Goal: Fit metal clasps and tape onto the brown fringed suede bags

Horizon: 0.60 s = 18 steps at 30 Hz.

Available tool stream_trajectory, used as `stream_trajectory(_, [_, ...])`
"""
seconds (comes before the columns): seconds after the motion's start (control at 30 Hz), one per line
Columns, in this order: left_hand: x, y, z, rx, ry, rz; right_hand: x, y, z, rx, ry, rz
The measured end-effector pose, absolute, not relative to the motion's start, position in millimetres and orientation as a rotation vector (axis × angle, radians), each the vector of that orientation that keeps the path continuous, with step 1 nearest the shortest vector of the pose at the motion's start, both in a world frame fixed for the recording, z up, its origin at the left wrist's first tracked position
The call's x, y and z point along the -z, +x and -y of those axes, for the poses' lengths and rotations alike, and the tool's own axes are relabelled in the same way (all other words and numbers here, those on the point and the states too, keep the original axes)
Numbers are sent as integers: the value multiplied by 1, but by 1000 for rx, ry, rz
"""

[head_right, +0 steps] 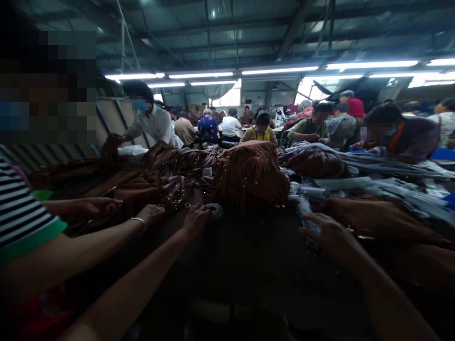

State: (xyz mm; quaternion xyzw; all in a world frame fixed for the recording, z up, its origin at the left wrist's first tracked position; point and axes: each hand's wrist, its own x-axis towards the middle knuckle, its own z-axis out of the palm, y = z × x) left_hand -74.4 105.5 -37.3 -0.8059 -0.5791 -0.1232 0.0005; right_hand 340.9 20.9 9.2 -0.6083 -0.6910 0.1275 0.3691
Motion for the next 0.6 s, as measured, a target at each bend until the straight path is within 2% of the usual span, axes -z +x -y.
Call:
stream_trajectory(0.2, [36,-32,-74,354,-2580,1919,37,236,-12,-595,-1592,2052])
stream_trajectory(0.3, [29,-8,-66,379,-2583,2165,38,197,-25,-585,-1543,2096])
stream_trajectory(0.4, [20,-12,-63,571,-2590,2219,36,173,-35,-540,-1566,2123])
stream_trajectory(0.47, [19,-31,-62,669,-2698,2031,38,165,-37,-508,-1591,2127])
stream_trajectory(0.6, [31,-70,-57,526,-3153,1364,49,162,-39,-525,-1565,2070])
